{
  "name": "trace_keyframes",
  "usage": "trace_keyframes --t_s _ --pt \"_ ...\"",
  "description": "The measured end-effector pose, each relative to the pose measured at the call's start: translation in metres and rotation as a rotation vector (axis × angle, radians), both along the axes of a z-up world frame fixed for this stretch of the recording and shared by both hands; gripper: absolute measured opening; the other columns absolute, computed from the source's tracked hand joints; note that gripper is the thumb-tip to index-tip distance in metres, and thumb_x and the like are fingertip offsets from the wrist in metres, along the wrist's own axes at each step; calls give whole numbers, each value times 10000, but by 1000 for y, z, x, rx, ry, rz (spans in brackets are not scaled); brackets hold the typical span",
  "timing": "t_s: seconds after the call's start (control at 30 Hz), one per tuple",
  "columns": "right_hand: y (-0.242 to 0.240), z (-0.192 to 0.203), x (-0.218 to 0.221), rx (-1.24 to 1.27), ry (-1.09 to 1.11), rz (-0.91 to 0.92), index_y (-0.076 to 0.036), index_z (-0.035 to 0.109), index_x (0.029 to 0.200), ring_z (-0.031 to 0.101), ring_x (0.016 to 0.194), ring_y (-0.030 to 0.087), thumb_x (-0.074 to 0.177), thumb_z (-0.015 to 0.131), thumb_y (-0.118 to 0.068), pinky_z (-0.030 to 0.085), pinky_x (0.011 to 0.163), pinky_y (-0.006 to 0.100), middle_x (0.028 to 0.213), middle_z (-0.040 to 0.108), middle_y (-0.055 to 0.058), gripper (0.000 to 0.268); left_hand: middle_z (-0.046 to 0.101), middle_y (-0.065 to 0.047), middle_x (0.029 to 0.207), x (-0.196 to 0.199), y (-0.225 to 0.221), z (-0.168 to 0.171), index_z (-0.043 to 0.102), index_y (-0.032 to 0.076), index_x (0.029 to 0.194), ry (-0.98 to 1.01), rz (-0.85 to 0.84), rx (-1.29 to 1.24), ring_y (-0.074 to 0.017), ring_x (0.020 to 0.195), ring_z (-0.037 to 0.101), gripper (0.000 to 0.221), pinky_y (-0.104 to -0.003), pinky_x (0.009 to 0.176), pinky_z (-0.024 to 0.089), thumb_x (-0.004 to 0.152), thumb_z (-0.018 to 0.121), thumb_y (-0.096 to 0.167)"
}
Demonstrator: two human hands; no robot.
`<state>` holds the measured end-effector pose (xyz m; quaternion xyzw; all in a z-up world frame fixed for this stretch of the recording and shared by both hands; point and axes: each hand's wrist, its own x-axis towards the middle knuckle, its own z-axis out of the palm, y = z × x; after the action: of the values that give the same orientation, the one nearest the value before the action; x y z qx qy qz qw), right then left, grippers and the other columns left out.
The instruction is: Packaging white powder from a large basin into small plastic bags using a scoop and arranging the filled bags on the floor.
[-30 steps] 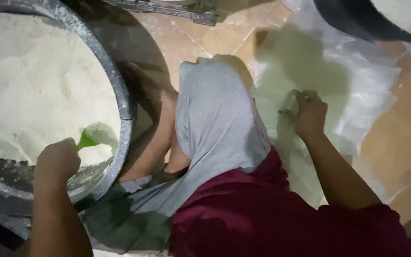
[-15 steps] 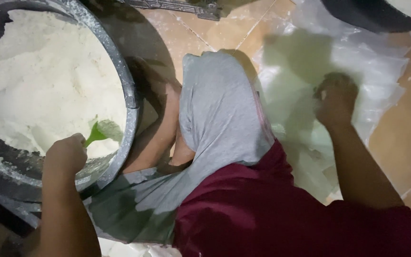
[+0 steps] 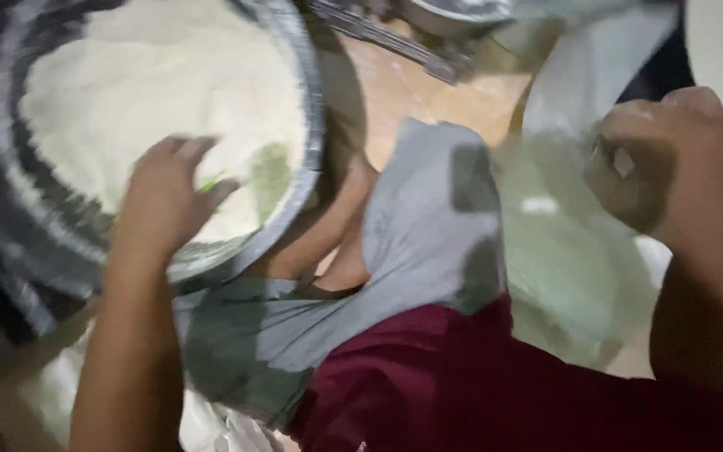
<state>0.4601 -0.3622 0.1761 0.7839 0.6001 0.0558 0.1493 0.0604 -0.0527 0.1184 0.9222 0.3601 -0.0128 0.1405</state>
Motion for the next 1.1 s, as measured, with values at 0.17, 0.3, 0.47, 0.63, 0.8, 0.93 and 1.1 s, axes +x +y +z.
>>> trace_keyframes --t_s 0.17,0.3,0.47,0.63,0.8,0.93,1.1 --pt "96 35 -47 151 344 555 -141 554 728 525 629 250 782 745 -75 466 811 404 720 602 7 209 607 -187 1280 41 -25 51 540 34 1425 -564 -170 -110 -364 1134 610 618 -424 996 468 894 791 226" --pt "164 63 -107 141 655 889 -87 624 819 534 598 310 804 686 -243 479 901 449 700 622 61 169 393 -100 1659 38 5 23 343 102 1580 -797 -265 -301 -333 1536 460 786 -437 1288 408 865 671 112" --pt "219 44 -125 55 776 765 -64 725 1052 608 775 290 672 773 -175 478 678 395 893 676 119 399 546 -154 1432 -9 30 9 349 188 1577 -987 -45 -797 -302 1260 527 886 -351 1062 462 753 580 -40" --pt "254 26 -143 108 943 642 -41 634 948 534 604 200 912 729 -170 416 618 321 792 633 59 164 676 -125 1076 -62 44 19 527 91 1347 -1056 148 -636 -189 922 653 551 -286 842 605 858 721 -72" --pt "283 -13 -165 -223 1325 318 14 660 1245 639 775 214 812 582 176 512 706 304 932 702 141 469 712 -166 1127 -113 50 43 580 -37 1274 -1295 358 -433 -184 915 692 370 -243 798 603 931 660 -147" --pt "292 -35 -197 -68 1189 315 1 767 1036 589 707 215 908 694 -19 498 687 338 862 723 116 149 706 -103 943 -128 42 61 669 -45 1098 -1199 508 -267 -136 792 644 249 -223 744 569 856 723 -29" --pt "278 -27 -259 124 1561 144 -31 691 1124 544 699 115 916 687 43 464 579 201 930 677 84 220 635 -34 597 -94 18 65 683 57 782 -560 647 289 -160 451 529 247 -324 444 437 828 869 213"
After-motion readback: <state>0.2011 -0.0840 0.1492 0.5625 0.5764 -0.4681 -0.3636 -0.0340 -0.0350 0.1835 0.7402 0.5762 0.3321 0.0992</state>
